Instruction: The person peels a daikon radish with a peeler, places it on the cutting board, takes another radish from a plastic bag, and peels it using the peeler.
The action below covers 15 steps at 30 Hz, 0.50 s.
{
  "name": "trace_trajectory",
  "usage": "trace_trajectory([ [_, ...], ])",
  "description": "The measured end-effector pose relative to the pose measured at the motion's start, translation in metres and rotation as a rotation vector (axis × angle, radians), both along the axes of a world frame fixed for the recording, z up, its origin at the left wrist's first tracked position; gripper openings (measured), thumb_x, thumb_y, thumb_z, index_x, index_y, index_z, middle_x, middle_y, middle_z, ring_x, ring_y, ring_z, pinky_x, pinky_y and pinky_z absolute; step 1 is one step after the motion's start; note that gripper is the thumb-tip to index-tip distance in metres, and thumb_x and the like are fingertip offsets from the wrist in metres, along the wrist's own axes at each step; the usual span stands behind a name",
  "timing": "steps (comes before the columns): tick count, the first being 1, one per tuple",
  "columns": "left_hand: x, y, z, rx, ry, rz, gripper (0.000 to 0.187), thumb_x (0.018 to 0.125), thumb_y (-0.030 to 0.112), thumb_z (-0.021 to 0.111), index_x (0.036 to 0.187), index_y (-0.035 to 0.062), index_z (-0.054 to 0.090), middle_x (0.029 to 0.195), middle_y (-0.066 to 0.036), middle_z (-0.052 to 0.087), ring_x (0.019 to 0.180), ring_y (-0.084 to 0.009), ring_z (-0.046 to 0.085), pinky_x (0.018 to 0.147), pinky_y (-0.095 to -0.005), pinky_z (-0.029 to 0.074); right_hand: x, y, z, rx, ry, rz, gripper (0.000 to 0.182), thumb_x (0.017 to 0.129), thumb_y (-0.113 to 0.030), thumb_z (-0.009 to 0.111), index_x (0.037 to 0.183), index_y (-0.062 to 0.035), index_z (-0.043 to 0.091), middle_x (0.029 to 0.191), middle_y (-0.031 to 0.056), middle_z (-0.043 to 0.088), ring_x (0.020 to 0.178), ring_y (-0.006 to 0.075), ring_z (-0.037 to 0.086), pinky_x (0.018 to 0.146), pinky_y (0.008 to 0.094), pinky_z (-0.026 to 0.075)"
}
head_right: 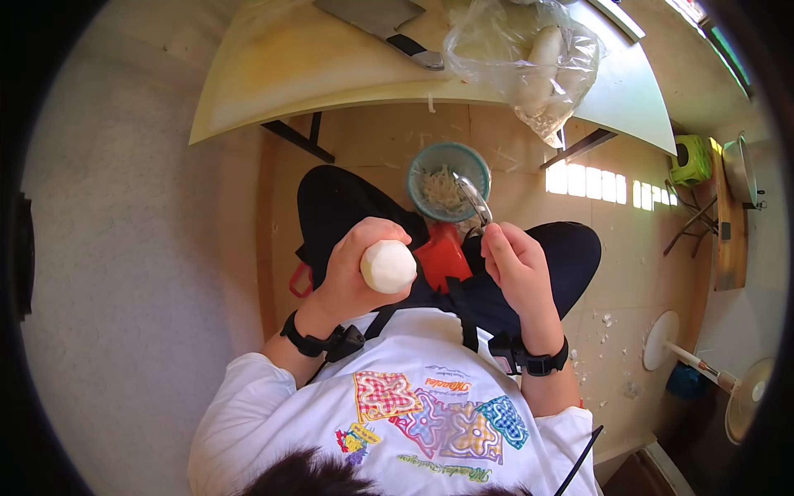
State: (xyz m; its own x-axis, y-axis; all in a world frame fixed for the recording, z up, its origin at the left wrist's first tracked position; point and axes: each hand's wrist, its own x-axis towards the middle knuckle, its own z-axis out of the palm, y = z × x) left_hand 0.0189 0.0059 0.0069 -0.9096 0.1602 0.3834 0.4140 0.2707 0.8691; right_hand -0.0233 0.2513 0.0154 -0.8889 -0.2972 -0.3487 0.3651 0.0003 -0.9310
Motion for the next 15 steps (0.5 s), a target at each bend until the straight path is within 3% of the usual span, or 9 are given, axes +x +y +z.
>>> trace_trajectory([
  [2, -0.006, 0.000, 0.003, -0.076, 0.101, 0.001, 0.063, 0.060, 0.009, 0.086, 0.115, 0.0134, 0.056, 0.112, -0.011, 0.061, 0.101, -0.0301, 0.060, 0.087, -0.0403, 0.049, -0.003, -0.002, 0.001, -0.064, -0.060, 0.007, 0.036, 0.104, -0.034, 0.049, 0.083, -0.0057, 0.057, 0.058, -0.0034, 0.047, 0.046, 0.0033, 0.036, 0.041, 0.0207, 0.024],
  [4, -0.009, -0.001, 0.009, -0.153, 0.204, 0.005, 0.064, 0.060, 0.014, 0.088, 0.115, 0.0150, 0.057, 0.118, -0.012, 0.059, 0.105, -0.0322, 0.057, 0.089, -0.0420, 0.048, -0.008, -0.005, -0.004, -0.143, -0.149, 0.093, 0.039, 0.105, -0.038, 0.041, 0.084, -0.0077, 0.050, 0.065, 0.0066, 0.058, 0.044, 0.0076, 0.048, 0.036, 0.0205, 0.033],
  [5, -0.010, 0.001, 0.014, -0.177, 0.235, 0.011, 0.062, 0.059, 0.015, 0.089, 0.114, 0.0180, 0.060, 0.122, -0.011, 0.056, 0.109, -0.0322, 0.054, 0.090, -0.0420, 0.046, -0.010, -0.009, -0.003, -0.144, -0.145, 0.093, 0.039, 0.105, -0.038, 0.041, 0.084, -0.0077, 0.050, 0.065, 0.0066, 0.058, 0.044, 0.0076, 0.048, 0.036, 0.0205, 0.033],
  [7, -0.011, 0.005, 0.017, -0.197, 0.274, 0.011, 0.061, 0.058, 0.016, 0.089, 0.113, 0.0209, 0.062, 0.127, -0.010, 0.053, 0.113, -0.0322, 0.050, 0.090, -0.0420, 0.044, -0.013, -0.021, 0.000, -0.165, -0.295, 0.015, 0.036, 0.105, -0.038, 0.042, 0.085, -0.0082, 0.047, 0.089, 0.0184, 0.069, 0.057, 0.0161, 0.066, 0.042, 0.0235, 0.049],
  [8, -0.011, 0.008, 0.017, -0.159, 0.283, -0.020, 0.058, 0.059, 0.016, 0.089, 0.111, 0.0228, 0.065, 0.128, -0.010, 0.051, 0.114, -0.0321, 0.049, 0.089, -0.0415, 0.045, -0.016, -0.019, -0.006, -0.263, -0.309, 0.065, 0.045, 0.100, -0.042, 0.053, 0.105, 0.0028, 0.060, 0.098, 0.0155, 0.070, 0.078, 0.0193, 0.072, 0.056, 0.0262, 0.059],
  [12, -0.009, 0.015, 0.025, -0.081, 0.292, -0.147, 0.052, 0.062, 0.016, 0.088, 0.109, 0.0267, 0.068, 0.126, -0.010, 0.049, 0.116, -0.0315, 0.047, 0.088, -0.0411, 0.046, -0.017, -0.031, -0.009, -0.331, -0.341, 0.067, 0.054, 0.099, -0.042, 0.056, 0.121, 0.0067, 0.058, 0.103, 0.0152, 0.070, 0.086, 0.0222, 0.073, 0.064, 0.0298, 0.061],
  [15, -0.009, 0.018, 0.030, -0.048, 0.315, -0.255, 0.052, 0.064, 0.013, 0.087, 0.111, 0.0275, 0.069, 0.127, -0.010, 0.048, 0.117, -0.0302, 0.049, 0.094, -0.0437, 0.045, -0.018, -0.031, -0.012, -0.427, -0.336, 0.062, 0.052, 0.098, -0.041, 0.057, 0.120, 0.0068, 0.058, 0.102, 0.0163, 0.070, 0.085, 0.0216, 0.073, 0.067, 0.0308, 0.061],
])
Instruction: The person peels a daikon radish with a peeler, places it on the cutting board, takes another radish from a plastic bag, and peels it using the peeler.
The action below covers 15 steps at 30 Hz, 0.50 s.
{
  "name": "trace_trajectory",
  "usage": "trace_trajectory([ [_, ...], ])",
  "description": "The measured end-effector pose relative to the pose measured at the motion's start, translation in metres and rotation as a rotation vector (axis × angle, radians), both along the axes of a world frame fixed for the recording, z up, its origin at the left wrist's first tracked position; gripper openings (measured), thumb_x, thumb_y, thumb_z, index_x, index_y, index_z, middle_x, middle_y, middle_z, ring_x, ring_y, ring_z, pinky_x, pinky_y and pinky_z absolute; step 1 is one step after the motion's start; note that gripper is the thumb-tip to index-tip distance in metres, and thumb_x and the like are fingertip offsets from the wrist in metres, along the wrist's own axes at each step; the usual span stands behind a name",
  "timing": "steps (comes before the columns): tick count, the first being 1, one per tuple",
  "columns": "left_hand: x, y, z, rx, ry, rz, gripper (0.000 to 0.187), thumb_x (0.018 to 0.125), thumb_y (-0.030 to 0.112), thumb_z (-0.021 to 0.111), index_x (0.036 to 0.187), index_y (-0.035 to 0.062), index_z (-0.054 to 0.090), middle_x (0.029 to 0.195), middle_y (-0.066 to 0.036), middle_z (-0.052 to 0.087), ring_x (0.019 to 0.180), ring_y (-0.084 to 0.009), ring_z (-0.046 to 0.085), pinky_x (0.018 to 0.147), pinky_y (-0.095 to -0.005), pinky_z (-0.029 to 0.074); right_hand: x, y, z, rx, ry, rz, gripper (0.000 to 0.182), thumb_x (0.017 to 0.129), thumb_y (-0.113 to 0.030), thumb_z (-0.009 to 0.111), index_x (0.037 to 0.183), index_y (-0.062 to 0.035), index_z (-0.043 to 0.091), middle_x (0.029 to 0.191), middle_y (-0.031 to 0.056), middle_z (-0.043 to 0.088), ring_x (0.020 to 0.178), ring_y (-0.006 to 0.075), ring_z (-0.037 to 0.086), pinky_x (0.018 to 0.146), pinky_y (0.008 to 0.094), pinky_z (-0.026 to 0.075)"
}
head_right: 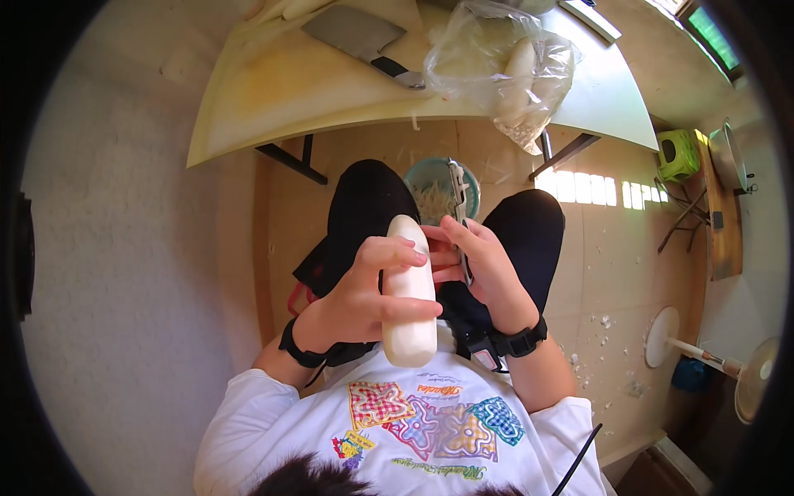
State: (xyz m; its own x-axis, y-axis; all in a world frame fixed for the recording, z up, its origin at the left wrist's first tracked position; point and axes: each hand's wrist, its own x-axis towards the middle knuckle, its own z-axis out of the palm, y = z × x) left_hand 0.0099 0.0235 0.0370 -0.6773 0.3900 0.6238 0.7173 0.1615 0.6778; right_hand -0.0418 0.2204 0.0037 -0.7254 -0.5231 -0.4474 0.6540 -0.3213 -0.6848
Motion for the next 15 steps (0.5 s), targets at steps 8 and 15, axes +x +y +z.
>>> trace_trajectory([
  [8, -0.008, 0.003, 0.016, -0.177, -0.179, -0.313, 0.046, 0.070, 0.007, 0.080, 0.108, 0.0302, 0.070, 0.144, -0.011, 0.041, 0.133, -0.0390, 0.036, 0.115, -0.0529, 0.029, -0.004, -0.006, -0.024, -0.068, -0.105, -0.032, 0.023, 0.094, -0.025, 0.066, 0.098, -0.0035, 0.060, 0.086, 0.0039, 0.065, 0.069, 0.0122, 0.065, 0.057, 0.0250, 0.053],
  [15, -0.008, 0.012, 0.012, -0.300, -0.114, -0.257, 0.049, 0.067, 0.009, 0.081, 0.109, 0.0310, 0.070, 0.151, -0.005, 0.040, 0.146, -0.0421, 0.018, 0.116, -0.0593, 0.022, 0.007, -0.010, 0.013, -0.001, -0.079, -0.092, 0.011, 0.089, -0.016, 0.067, 0.090, -0.0089, 0.058, 0.085, 0.0009, 0.060, 0.075, 0.0104, 0.060, 0.065, 0.0265, 0.050],
])
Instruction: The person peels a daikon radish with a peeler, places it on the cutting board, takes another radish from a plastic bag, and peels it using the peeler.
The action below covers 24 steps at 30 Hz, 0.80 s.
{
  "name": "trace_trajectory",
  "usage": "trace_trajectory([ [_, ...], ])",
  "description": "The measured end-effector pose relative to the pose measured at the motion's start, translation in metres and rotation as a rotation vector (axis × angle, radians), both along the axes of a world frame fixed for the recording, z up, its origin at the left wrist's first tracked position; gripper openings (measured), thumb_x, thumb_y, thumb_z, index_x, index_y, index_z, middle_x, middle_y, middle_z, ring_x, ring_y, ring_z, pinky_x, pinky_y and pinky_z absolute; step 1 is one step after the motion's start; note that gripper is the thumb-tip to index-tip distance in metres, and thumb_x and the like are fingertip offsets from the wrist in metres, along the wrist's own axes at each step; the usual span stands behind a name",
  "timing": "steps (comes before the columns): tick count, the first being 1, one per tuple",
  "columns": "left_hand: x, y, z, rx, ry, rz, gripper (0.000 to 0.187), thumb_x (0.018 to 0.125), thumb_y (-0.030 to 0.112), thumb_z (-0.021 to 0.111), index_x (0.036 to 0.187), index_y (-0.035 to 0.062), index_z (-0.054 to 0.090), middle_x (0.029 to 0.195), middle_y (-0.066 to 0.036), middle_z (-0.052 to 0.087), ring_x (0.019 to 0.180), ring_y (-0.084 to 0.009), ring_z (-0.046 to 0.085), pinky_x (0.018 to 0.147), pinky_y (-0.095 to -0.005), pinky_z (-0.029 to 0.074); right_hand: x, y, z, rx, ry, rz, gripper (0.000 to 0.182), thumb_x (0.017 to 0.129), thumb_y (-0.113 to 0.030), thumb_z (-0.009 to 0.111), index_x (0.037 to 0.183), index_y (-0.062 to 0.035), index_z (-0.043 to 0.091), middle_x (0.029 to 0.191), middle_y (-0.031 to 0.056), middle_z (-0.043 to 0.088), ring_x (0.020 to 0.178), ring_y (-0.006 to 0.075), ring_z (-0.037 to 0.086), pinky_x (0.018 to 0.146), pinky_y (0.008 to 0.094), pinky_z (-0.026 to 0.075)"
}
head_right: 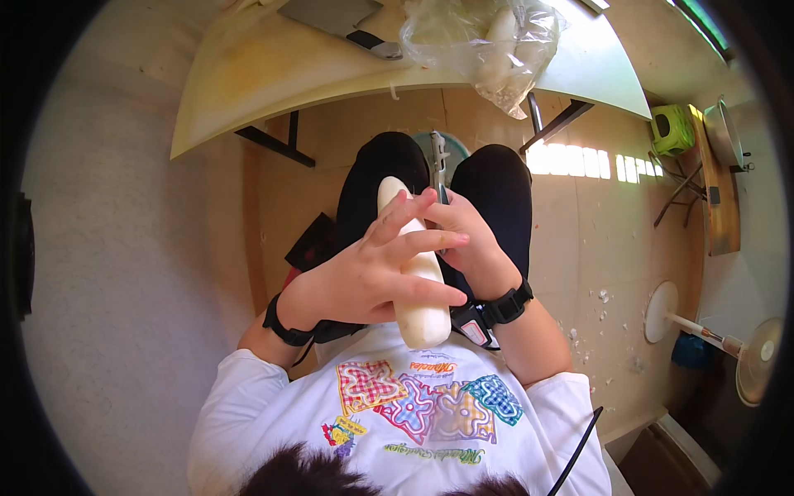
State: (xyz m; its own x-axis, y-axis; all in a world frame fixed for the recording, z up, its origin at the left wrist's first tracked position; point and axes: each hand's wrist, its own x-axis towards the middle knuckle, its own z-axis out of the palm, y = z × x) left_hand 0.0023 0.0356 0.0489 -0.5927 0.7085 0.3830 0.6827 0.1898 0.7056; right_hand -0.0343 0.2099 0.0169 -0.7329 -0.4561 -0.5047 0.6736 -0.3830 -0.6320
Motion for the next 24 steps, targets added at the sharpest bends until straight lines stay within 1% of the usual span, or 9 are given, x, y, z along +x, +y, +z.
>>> trace_trajectory([
  [5, 0.003, -0.008, -0.007, -0.066, -0.030, 0.112, 0.059, 0.063, 0.013, 0.084, 0.118, 0.0270, 0.068, 0.152, -0.008, 0.038, 0.147, -0.0423, 0.016, 0.118, -0.0579, 0.015, -0.008, 0.001, -0.016, -0.118, -0.123, -0.082, 0.010, 0.089, -0.014, 0.070, 0.090, -0.0088, 0.062, 0.085, 0.0023, 0.065, 0.076, 0.0113, 0.063, 0.067, 0.0275, 0.053],
  [9, 0.008, -0.006, -0.029, 0.072, -0.140, 0.357, 0.088, 0.070, 0.007, 0.078, 0.148, 0.0153, 0.039, 0.160, -0.020, 0.018, 0.149, -0.0417, 0.012, 0.118, -0.0560, 0.019, -0.016, 0.005, -0.035, -0.107, -0.108, -0.186, 0.013, 0.087, -0.015, 0.072, 0.083, -0.0110, 0.061, 0.080, 0.0018, 0.065, 0.070, 0.0116, 0.063, 0.063, 0.0276, 0.053],
  [11, 0.012, 0.002, -0.045, 0.802, -0.910, 0.472, 0.090, 0.078, 0.007, 0.071, 0.155, 0.0180, 0.025, 0.161, -0.019, 0.012, 0.150, -0.0384, 0.012, 0.113, -0.0538, 0.027, -0.020, 0.003, -0.037, -0.142, -0.094, -0.322, 0.016, 0.087, -0.016, 0.073, 0.080, -0.0123, 0.059, 0.077, 0.0009, 0.063, 0.069, 0.0110, 0.062, 0.061, 0.0267, 0.052],
  [12, 0.008, 0.001, -0.045, 0.954, -1.113, 0.449, 0.071, 0.092, 0.017, 0.057, 0.155, 0.0158, 0.024, 0.156, -0.019, 0.026, 0.145, -0.0388, 0.027, 0.102, -0.0532, 0.045, -0.022, 0.003, -0.036, -0.103, -0.054, -0.339, 0.020, 0.087, -0.016, 0.073, 0.078, -0.0136, 0.055, 0.078, 0.0005, 0.062, 0.070, 0.0109, 0.062, 0.060, 0.0261, 0.052],
  [13, 0.002, 0.000, -0.043, 0.953, -1.110, 0.449, 0.071, 0.092, 0.017, 0.057, 0.155, 0.0158, 0.024, 0.156, -0.019, 0.026, 0.145, -0.0388, 0.027, 0.102, -0.0532, 0.045, -0.022, 0.002, -0.033, -0.105, -0.052, -0.338, 0.020, 0.087, -0.016, 0.073, 0.078, -0.0136, 0.055, 0.078, 0.0005, 0.062, 0.070, 0.0109, 0.062, 0.060, 0.0261, 0.052],
  [15, -0.009, -0.003, -0.035, 1.090, -1.702, 0.033, 0.056, 0.101, 0.035, 0.042, 0.150, 0.0106, 0.032, 0.143, -0.018, 0.045, 0.134, -0.0409, 0.045, 0.087, -0.0529, 0.055, -0.020, -0.001, -0.022, 0.002, -0.027, -0.376, 0.023, 0.086, -0.015, 0.074, 0.079, -0.0143, 0.052, 0.081, 0.0014, 0.061, 0.072, 0.0113, 0.061, 0.059, 0.0252, 0.053],
  [16, -0.010, 0.002, -0.037, 1.094, -1.775, 0.118, 0.056, 0.104, 0.045, 0.030, 0.143, 0.0062, 0.040, 0.129, -0.016, 0.056, 0.118, -0.0423, 0.059, 0.078, -0.0536, 0.059, -0.020, -0.003, -0.023, 0.034, 0.007, -0.383, 0.025, 0.086, -0.014, 0.075, 0.080, -0.0136, 0.050, 0.084, 0.0032, 0.061, 0.074, 0.0123, 0.062, 0.062, 0.0256, 0.055],
  [19, -0.016, -0.004, -0.045, 1.049, -1.777, 0.026, 0.054, 0.105, 0.044, 0.030, 0.139, 0.0048, 0.043, 0.131, -0.017, 0.055, 0.114, -0.0435, 0.061, 0.073, -0.0490, 0.061, -0.024, -0.004, -0.026, -0.004, 0.082, -0.363, 0.024, 0.087, -0.013, 0.073, 0.080, -0.0116, 0.051, 0.086, 0.0047, 0.062, 0.079, 0.0134, 0.065, 0.065, 0.0270, 0.057],
  [24, -0.014, -0.008, -0.059, 1.027, -1.747, 0.102, 0.053, 0.105, 0.043, 0.031, 0.140, 0.0043, 0.043, 0.124, -0.017, 0.058, 0.096, -0.0327, 0.068, 0.065, -0.0420, 0.061, -0.032, 0.003, -0.011, 0.199, 0.198, -0.176, 0.022, 0.087, -0.015, 0.074, 0.085, -0.0064, 0.054, 0.091, 0.0044, 0.064, 0.088, 0.0136, 0.066, 0.071, 0.0293, 0.059],
])
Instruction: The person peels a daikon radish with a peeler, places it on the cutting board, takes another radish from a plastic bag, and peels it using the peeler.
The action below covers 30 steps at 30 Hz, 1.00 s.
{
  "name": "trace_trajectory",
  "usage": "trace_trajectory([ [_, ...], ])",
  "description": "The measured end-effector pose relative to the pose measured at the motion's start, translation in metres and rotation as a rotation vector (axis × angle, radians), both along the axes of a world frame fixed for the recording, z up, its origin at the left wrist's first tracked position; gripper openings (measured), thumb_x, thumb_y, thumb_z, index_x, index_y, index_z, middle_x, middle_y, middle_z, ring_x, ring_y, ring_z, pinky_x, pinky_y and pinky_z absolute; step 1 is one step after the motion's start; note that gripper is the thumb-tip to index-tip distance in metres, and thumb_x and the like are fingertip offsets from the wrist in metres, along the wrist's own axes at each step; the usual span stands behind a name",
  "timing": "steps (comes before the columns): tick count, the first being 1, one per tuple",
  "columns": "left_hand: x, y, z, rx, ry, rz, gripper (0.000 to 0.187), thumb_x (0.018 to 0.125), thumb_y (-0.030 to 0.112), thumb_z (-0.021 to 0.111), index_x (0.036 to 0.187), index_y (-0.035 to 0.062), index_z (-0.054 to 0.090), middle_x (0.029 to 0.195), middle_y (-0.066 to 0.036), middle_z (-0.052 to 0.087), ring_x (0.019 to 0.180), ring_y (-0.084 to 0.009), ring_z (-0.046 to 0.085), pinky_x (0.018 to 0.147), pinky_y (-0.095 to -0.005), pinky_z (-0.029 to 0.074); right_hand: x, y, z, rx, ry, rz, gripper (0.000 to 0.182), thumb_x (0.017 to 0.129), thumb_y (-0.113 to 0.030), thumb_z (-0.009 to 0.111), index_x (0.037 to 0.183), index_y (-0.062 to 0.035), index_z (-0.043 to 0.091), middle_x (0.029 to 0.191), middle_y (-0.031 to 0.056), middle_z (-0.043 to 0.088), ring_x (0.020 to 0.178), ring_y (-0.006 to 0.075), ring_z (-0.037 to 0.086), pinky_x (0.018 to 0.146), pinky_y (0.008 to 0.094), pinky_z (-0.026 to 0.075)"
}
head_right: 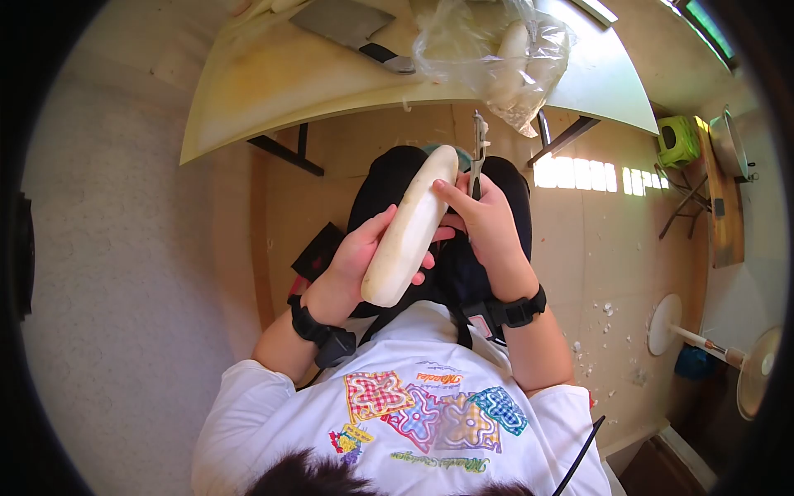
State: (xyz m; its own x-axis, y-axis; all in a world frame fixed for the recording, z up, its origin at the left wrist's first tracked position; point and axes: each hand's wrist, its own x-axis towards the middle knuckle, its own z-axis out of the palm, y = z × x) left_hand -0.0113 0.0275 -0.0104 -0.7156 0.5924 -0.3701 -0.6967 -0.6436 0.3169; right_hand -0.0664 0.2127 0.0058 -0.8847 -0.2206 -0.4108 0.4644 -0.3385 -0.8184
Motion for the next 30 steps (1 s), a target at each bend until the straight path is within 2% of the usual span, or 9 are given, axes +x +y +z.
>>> trace_trajectory([
  [3, 0.002, -0.002, -0.005, 0.193, -0.069, 0.016, 0.056, 0.106, 0.042, 0.032, 0.146, 0.0022, 0.036, 0.132, -0.020, 0.054, 0.091, -0.0287, 0.066, 0.065, -0.0400, 0.061, -0.004, 0.015, -0.016, 0.134, 0.110, 0.040, 0.027, 0.086, -0.018, 0.078, 0.097, 0.0001, 0.062, 0.084, -0.0004, 0.060, 0.088, 0.0103, 0.063, 0.076, 0.0262, 0.055],
  [7, 0.005, -0.004, -0.004, 0.082, -0.043, 0.115, 0.055, 0.102, 0.044, 0.043, 0.134, -0.0003, 0.047, 0.118, -0.016, 0.060, 0.087, -0.0260, 0.066, 0.065, -0.0398, 0.060, 0.020, 0.030, -0.007, 0.545, 0.445, -0.088, 0.030, 0.082, -0.017, 0.081, 0.082, -0.0017, 0.056, 0.069, -0.0054, 0.048, 0.075, 0.0076, 0.057, 0.065, 0.0232, 0.046],
  [9, 0.002, -0.006, -0.005, -0.015, -0.047, 0.144, 0.054, 0.100, 0.045, 0.047, 0.129, -0.0007, 0.051, 0.112, -0.013, 0.062, 0.085, -0.0251, 0.065, 0.065, -0.0401, 0.060, 0.037, 0.048, 0.001, 0.762, 0.454, 0.175, 0.038, 0.079, -0.017, 0.083, 0.071, -0.0042, 0.048, 0.060, -0.0006, 0.045, 0.059, 0.0110, 0.051, 0.053, 0.0274, 0.040],
  [11, -0.004, -0.003, -0.005, -0.178, -0.136, 0.233, 0.051, 0.096, 0.046, 0.052, 0.117, -0.0005, 0.056, 0.104, -0.011, 0.062, 0.086, -0.0241, 0.066, 0.065, -0.0401, 0.060, 0.049, 0.049, 0.018, 0.974, 0.818, 0.345, 0.040, 0.075, -0.016, 0.085, 0.067, -0.0054, 0.047, 0.055, 0.0052, 0.040, 0.047, 0.0175, 0.043, 0.046, 0.0303, 0.033],
  [12, -0.006, 0.000, -0.003, -0.174, -0.137, 0.262, 0.052, 0.094, 0.047, 0.055, 0.111, -0.0022, 0.055, 0.093, -0.012, 0.062, 0.081, -0.0220, 0.066, 0.066, -0.0394, 0.060, 0.055, 0.048, 0.021, 0.890, 0.848, 0.397, 0.041, 0.071, -0.019, 0.087, 0.067, -0.0062, 0.048, 0.055, 0.0078, 0.041, 0.046, 0.0208, 0.043, 0.045, 0.0295, 0.033],
  [16, -0.007, 0.001, -0.006, -0.127, -0.245, 0.342, 0.048, 0.093, 0.044, 0.053, 0.108, -0.0013, 0.056, 0.089, -0.013, 0.062, 0.079, -0.0241, 0.066, 0.067, -0.0406, 0.058, 0.062, 0.041, 0.020, 0.752, 0.987, 0.510, 0.040, 0.068, -0.034, 0.086, 0.076, -0.0068, 0.058, 0.059, 0.0017, 0.049, 0.049, 0.0182, 0.050, 0.046, 0.0296, 0.038],
  [18, -0.006, 0.001, 0.000, -0.111, -0.334, 0.350, 0.046, 0.094, 0.041, 0.053, 0.109, -0.0018, 0.054, 0.092, -0.010, 0.060, 0.079, -0.0217, 0.060, 0.061, -0.0333, 0.053, 0.060, 0.036, 0.015, 0.774, 1.039, 0.489, 0.038, 0.070, -0.035, 0.084, 0.078, -0.0071, 0.059, 0.060, 0.0014, 0.050, 0.050, 0.0185, 0.052, 0.047, 0.0296, 0.039],
  [21, -0.003, -0.001, -0.010, -0.104, -0.378, 0.278, 0.048, 0.092, 0.046, 0.051, 0.106, -0.0001, 0.056, 0.083, -0.013, 0.062, 0.077, -0.0258, 0.064, 0.064, -0.0403, 0.055, 0.062, 0.029, 0.011, 0.833, 1.104, 0.454, 0.032, 0.074, -0.034, 0.081, 0.086, -0.0092, 0.064, 0.064, 0.0000, 0.054, 0.054, 0.0186, 0.054, 0.049, 0.0303, 0.042],
  [30, -0.001, 0.002, -0.002, -0.090, -0.420, 0.294, 0.049, 0.093, 0.049, 0.050, 0.106, 0.0015, 0.055, 0.081, -0.015, 0.064, 0.067, -0.0269, 0.065, 0.064, -0.0384, 0.056, 0.059, 0.024, 0.007, 0.885, 1.246, 0.388, 0.032, 0.073, -0.034, 0.081, 0.093, -0.0128, 0.068, 0.064, -0.0008, 0.052, 0.052, 0.0162, 0.051, 0.047, 0.0300, 0.039],
])
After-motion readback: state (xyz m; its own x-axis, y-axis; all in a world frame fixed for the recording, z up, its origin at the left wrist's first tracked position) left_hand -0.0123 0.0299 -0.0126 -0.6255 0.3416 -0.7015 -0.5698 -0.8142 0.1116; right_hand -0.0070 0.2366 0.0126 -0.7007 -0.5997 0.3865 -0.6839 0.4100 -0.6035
